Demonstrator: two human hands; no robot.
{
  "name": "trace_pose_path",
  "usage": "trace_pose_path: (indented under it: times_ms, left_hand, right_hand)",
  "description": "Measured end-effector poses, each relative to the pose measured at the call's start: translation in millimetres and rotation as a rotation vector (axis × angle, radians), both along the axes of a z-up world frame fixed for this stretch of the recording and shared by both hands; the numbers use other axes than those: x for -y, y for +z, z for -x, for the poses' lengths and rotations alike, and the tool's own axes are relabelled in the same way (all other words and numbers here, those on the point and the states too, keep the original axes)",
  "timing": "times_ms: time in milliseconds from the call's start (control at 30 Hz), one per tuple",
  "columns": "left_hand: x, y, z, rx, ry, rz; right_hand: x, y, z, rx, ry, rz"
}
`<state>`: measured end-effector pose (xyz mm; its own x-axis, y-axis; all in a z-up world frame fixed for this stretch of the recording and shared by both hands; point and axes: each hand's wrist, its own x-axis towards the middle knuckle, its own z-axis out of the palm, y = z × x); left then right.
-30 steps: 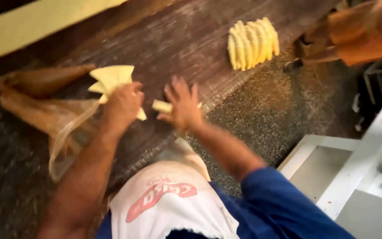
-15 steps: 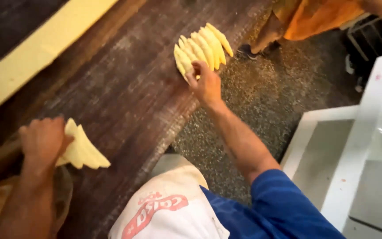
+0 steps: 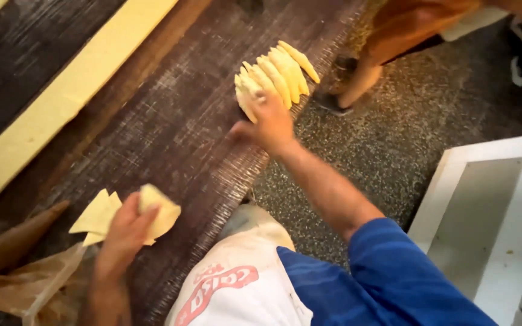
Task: Shaping dough into croissants, flattening dough with a rolling pin, and arranging them on a baking tray
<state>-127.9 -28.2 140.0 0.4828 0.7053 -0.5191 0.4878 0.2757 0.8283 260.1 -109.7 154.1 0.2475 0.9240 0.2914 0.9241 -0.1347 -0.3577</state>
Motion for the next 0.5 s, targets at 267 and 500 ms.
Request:
trace_pose_path:
  times_ms: [267, 500]
  left_hand:
    - [19, -7, -42, 0.081, -0.252, -0.271]
    - [-17, -60, -54, -0.229, -0.752, -0.622]
  right_hand:
    - [93, -99, 226, -1.324, 0.072, 0.414]
    - [122, -57, 281, -1.158, -0.328, 0.519]
